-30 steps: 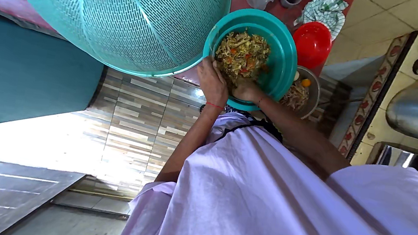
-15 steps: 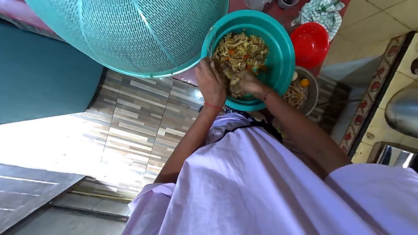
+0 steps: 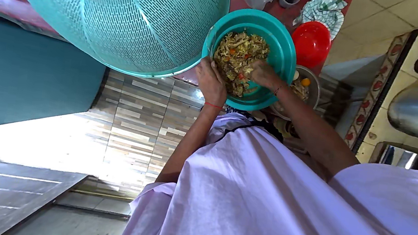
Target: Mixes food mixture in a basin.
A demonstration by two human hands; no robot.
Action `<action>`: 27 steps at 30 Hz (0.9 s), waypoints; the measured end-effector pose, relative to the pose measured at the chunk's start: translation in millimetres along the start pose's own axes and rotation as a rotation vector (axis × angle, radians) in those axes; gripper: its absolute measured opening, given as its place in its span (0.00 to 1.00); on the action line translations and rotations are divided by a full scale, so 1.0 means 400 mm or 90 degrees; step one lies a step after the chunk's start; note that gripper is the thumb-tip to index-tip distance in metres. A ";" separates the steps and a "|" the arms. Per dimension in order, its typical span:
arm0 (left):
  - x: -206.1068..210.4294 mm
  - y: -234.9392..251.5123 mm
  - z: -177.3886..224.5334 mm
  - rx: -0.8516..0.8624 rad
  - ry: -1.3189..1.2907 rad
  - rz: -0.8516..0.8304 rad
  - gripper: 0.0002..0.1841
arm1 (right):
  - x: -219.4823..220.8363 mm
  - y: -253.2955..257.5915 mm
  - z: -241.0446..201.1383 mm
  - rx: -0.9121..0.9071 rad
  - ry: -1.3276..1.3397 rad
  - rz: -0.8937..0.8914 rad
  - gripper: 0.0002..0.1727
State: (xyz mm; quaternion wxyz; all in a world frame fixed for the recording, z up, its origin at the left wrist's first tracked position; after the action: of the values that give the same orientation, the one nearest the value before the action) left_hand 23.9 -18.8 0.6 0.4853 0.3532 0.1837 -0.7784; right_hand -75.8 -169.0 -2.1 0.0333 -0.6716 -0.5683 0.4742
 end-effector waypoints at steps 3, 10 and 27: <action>0.001 0.000 -0.002 0.002 -0.003 -0.001 0.18 | 0.000 -0.004 0.012 -0.027 -0.004 0.054 0.16; -0.004 0.002 0.004 -0.007 -0.016 -0.021 0.18 | -0.016 -0.024 0.021 0.029 -0.094 0.067 0.22; 0.005 -0.001 0.009 -0.023 -0.002 -0.012 0.19 | 0.138 0.025 -0.052 0.114 0.193 -0.110 0.24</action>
State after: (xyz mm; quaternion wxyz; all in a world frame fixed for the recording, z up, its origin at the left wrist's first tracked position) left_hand 21.7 -22.1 1.6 0.4845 0.3411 0.2003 -0.7803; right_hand -59.9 -118.4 -29.6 0.2188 -0.6784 -0.5681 0.4113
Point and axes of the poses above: each hand's wrist, its own y-axis towards the middle knuckle, its own x-axis out of the palm, z = x × y, the point moved 3 cm from there along y, towards the middle knuckle, and after that the axes turned 7 degrees about -x, right-handed, at the moved point
